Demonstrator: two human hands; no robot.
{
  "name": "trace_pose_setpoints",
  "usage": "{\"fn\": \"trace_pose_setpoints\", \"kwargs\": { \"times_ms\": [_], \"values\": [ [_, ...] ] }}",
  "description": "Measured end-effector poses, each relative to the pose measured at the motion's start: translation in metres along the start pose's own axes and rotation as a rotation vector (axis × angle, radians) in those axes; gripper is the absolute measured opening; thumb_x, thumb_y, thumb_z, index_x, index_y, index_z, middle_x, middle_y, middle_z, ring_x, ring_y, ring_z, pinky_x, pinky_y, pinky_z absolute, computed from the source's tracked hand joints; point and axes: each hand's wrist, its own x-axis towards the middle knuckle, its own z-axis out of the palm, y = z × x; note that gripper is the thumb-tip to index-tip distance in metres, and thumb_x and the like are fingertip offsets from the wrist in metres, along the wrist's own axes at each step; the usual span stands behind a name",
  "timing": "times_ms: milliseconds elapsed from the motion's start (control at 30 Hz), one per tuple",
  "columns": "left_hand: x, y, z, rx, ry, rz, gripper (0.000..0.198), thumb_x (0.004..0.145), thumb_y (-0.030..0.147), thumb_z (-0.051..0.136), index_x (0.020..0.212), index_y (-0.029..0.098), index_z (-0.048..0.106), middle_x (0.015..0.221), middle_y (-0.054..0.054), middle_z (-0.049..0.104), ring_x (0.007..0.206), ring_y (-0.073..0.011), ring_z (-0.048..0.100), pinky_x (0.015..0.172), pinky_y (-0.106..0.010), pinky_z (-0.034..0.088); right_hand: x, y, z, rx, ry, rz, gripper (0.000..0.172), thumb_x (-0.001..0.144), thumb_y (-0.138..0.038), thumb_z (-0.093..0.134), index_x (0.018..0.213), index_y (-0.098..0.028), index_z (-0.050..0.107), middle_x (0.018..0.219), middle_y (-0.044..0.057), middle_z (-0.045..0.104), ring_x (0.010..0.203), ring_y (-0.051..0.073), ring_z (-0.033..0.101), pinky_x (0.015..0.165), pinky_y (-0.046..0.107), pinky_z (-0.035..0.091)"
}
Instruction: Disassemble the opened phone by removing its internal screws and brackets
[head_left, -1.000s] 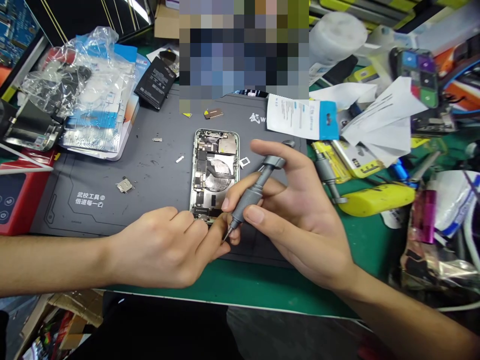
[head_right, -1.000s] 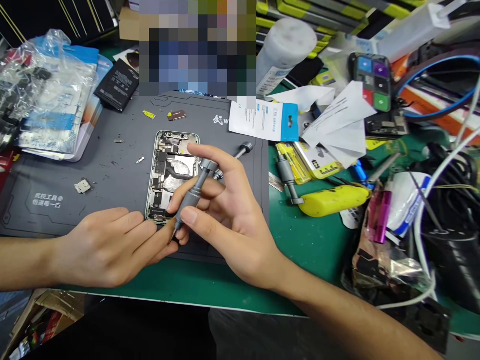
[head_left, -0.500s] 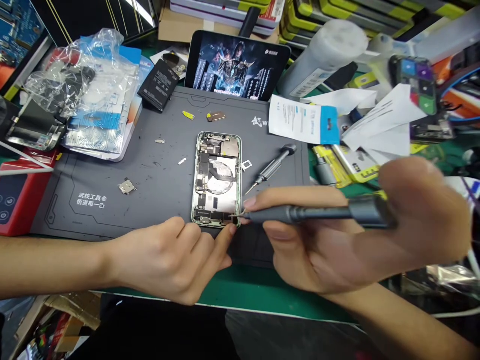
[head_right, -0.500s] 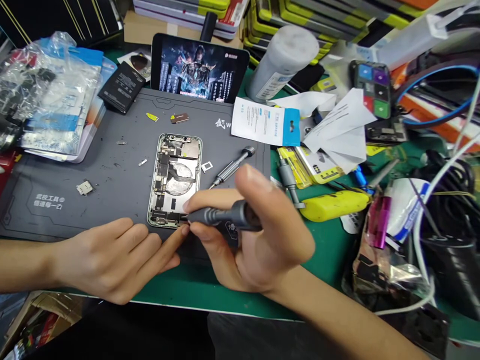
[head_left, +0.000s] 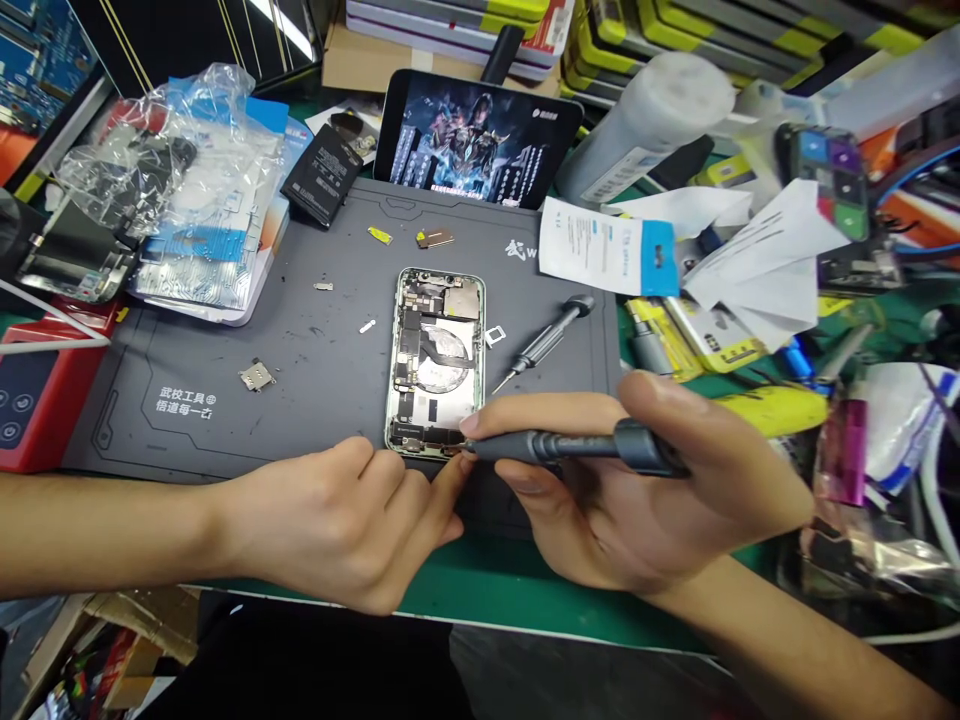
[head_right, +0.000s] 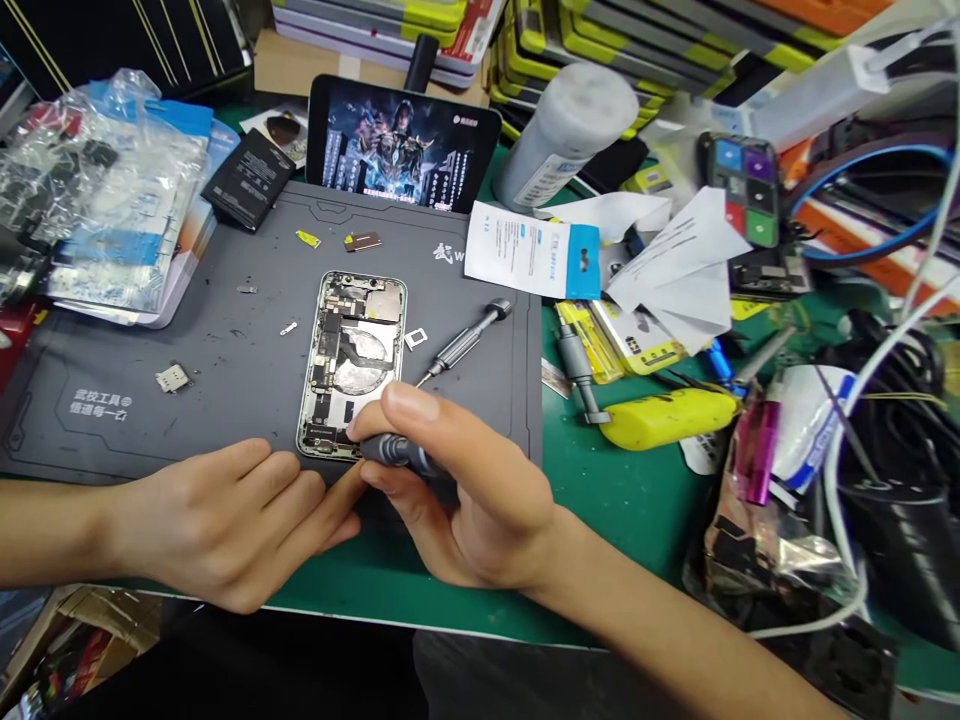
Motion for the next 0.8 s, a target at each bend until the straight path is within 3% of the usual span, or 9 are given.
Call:
{"fn": "trace_pose_setpoints", "kwargs": {
  "times_ms": [167,267,367,467,633,733,800],
  "values": [
    [0.000,0.000,0.000,0.001,0.006,-0.010,0.037,0.109,0.033,0.064,0.120,0.000,0.079,0.065,0.002,0.055,0.051,-0.0089,0.047,0.043,-0.028,0.030,0.004,0.003,0.002,-0.063,0.022,-0.141,0.074,0.098,-0.010,0.070,0.166,-0.021,0.043,0.100,0.008,0.084,0.080,0.020,0.081,0.069,0.028,0.071],
    [0.001,0.001,0.000,-0.009,0.002,-0.015,0.036,0.109,0.032,0.065,0.121,0.001,0.078,0.066,0.002,0.056,0.051,-0.0091,0.048,0.043,-0.028,0.029,0.005,0.003,0.001,-0.040,0.005,-0.190,0.077,0.102,-0.013,0.066,0.172,-0.018,0.032,0.107,0.014,0.084,0.086,0.022,0.083,0.071,0.031,0.073],
    [0.001,0.002,-0.001,-0.022,0.010,-0.030,0.035,0.108,0.030,0.066,0.121,0.000,0.078,0.066,0.002,0.057,0.051,-0.0092,0.049,0.043,-0.029,0.030,0.005,0.001,-0.002,-0.034,-0.029,-0.194,0.071,0.104,-0.008,0.056,0.171,-0.018,0.034,0.117,0.017,0.084,0.091,0.023,0.084,0.071,0.035,0.074],
    [0.002,0.003,-0.001,-0.035,0.013,-0.047,0.035,0.108,0.029,0.065,0.122,-0.001,0.077,0.064,0.003,0.055,0.050,-0.0099,0.049,0.043,-0.029,0.031,0.006,0.000,-0.005,-0.065,-0.033,-0.187,0.069,0.104,-0.009,0.059,0.169,-0.021,0.040,0.107,0.011,0.085,0.089,0.023,0.083,0.070,0.036,0.073],
    [0.001,0.003,0.001,-0.041,-0.001,-0.050,0.037,0.109,0.029,0.064,0.124,-0.003,0.075,0.064,0.003,0.056,0.050,-0.0104,0.049,0.043,-0.030,0.031,0.011,-0.003,-0.008,-0.080,0.011,-0.240,0.061,0.106,-0.008,0.056,0.165,-0.013,0.045,0.116,0.015,0.083,0.106,0.023,0.082,0.084,0.036,0.072],
    [0.001,0.003,0.001,-0.043,0.003,-0.051,0.035,0.108,0.028,0.064,0.122,-0.002,0.076,0.064,0.003,0.056,0.051,-0.0107,0.050,0.044,-0.030,0.032,0.013,-0.007,-0.011,-0.094,-0.084,-0.187,0.066,0.105,-0.007,0.058,0.168,-0.021,0.041,0.108,0.007,0.084,0.102,0.018,0.081,0.085,0.031,0.070],
    [0.001,0.003,0.001,-0.048,0.001,-0.054,0.034,0.108,0.028,0.063,0.122,-0.001,0.076,0.066,0.002,0.057,0.053,-0.0111,0.051,0.044,-0.030,0.033,0.013,-0.009,-0.012,-0.100,-0.076,-0.189,0.063,0.106,-0.007,0.057,0.166,-0.021,0.044,0.115,0.008,0.083,0.110,0.019,0.079,0.089,0.032,0.069]
  ]
}}
